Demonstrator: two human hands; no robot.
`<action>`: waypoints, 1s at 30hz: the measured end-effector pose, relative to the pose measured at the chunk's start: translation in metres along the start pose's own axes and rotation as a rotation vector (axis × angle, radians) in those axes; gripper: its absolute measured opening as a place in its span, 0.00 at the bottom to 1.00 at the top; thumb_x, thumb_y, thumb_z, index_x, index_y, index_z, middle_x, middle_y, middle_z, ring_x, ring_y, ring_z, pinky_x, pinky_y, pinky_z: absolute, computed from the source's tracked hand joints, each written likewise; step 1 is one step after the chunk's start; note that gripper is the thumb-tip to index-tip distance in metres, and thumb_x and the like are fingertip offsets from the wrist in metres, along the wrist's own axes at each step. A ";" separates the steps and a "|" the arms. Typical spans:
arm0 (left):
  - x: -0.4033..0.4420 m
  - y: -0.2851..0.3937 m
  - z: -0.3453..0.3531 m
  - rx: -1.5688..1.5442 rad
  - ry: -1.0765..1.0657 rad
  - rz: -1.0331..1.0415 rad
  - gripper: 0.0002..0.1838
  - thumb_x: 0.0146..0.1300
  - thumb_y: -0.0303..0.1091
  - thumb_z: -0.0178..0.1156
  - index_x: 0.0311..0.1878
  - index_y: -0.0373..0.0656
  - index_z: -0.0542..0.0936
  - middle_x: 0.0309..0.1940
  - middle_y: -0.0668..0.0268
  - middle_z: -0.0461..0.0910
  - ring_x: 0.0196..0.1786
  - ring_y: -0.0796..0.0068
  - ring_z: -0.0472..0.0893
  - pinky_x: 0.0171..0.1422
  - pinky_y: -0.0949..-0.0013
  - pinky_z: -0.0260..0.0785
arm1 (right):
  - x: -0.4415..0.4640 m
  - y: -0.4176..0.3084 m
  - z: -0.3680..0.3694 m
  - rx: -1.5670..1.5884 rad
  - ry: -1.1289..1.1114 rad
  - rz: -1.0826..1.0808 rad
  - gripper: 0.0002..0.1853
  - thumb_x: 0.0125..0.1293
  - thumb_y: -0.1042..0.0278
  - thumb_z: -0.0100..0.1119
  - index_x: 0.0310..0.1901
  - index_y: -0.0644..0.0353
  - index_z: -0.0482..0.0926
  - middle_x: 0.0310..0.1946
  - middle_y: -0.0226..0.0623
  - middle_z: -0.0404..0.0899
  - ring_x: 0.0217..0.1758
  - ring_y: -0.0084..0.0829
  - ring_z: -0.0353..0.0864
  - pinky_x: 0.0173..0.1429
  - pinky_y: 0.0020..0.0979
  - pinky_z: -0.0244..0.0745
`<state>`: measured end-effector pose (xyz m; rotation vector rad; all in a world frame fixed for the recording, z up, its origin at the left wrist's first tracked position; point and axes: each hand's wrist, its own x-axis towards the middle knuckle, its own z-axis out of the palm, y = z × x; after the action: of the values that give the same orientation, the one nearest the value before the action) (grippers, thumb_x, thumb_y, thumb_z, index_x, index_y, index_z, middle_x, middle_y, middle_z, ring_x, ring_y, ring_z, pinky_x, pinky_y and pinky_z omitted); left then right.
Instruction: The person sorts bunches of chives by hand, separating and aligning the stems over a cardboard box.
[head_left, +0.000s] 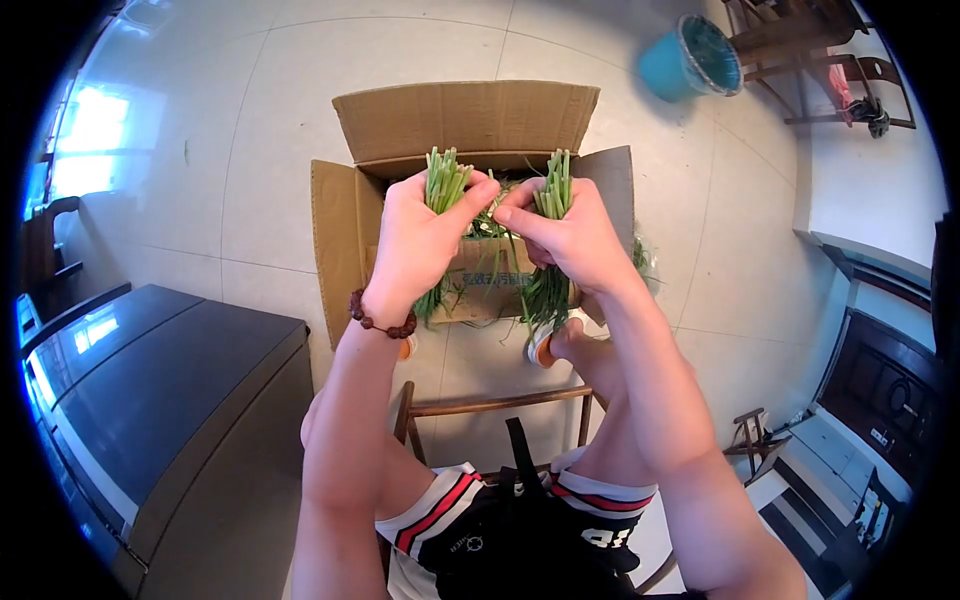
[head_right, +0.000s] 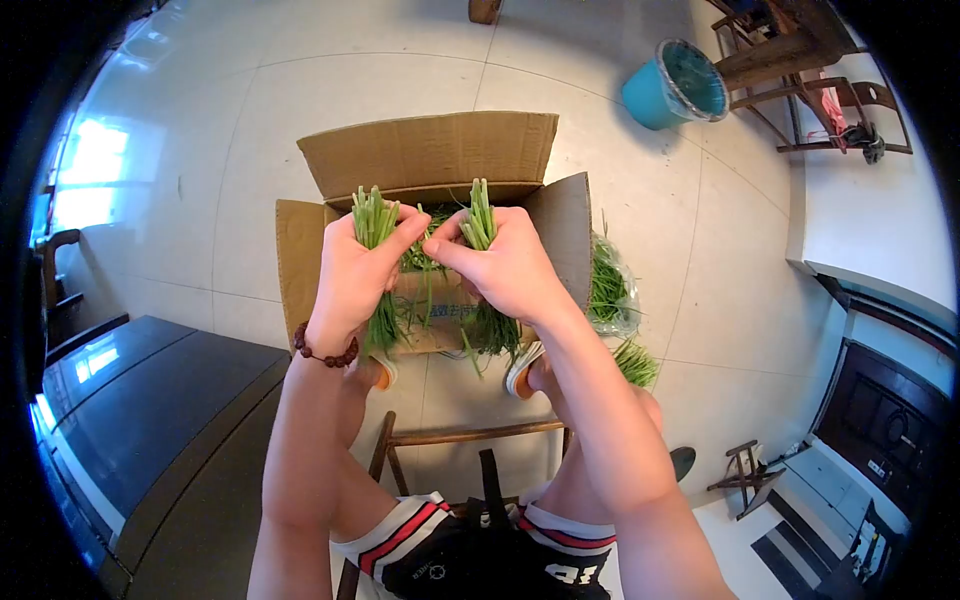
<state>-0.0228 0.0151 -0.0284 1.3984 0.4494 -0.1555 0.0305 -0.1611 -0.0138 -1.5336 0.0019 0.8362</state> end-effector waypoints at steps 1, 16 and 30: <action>0.000 -0.001 -0.001 0.038 0.018 0.032 0.09 0.69 0.35 0.69 0.43 0.38 0.84 0.25 0.75 0.79 0.20 0.91 0.68 0.23 0.80 0.58 | -0.001 -0.001 0.000 0.000 0.000 0.000 0.09 0.66 0.67 0.71 0.33 0.62 0.83 0.17 0.24 0.73 0.17 0.16 0.69 0.22 0.25 0.60; 0.008 -0.002 -0.031 0.147 0.179 0.042 0.10 0.69 0.36 0.69 0.43 0.38 0.87 0.26 0.76 0.80 0.24 0.91 0.70 0.27 0.78 0.61 | -0.008 -0.004 -0.006 -0.049 -0.108 0.041 0.06 0.67 0.69 0.69 0.35 0.61 0.82 0.18 0.22 0.70 0.18 0.14 0.65 0.23 0.23 0.57; 0.003 -0.006 0.007 -0.259 -0.048 -0.139 0.13 0.73 0.42 0.65 0.40 0.41 0.84 0.24 0.73 0.78 0.19 0.88 0.66 0.22 0.78 0.57 | 0.002 0.003 -0.001 0.050 -0.040 0.023 0.07 0.67 0.66 0.69 0.36 0.60 0.84 0.18 0.22 0.74 0.19 0.15 0.67 0.23 0.24 0.61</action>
<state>-0.0203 0.0074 -0.0342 1.1075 0.5085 -0.2343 0.0311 -0.1618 -0.0178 -1.4726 0.0108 0.8784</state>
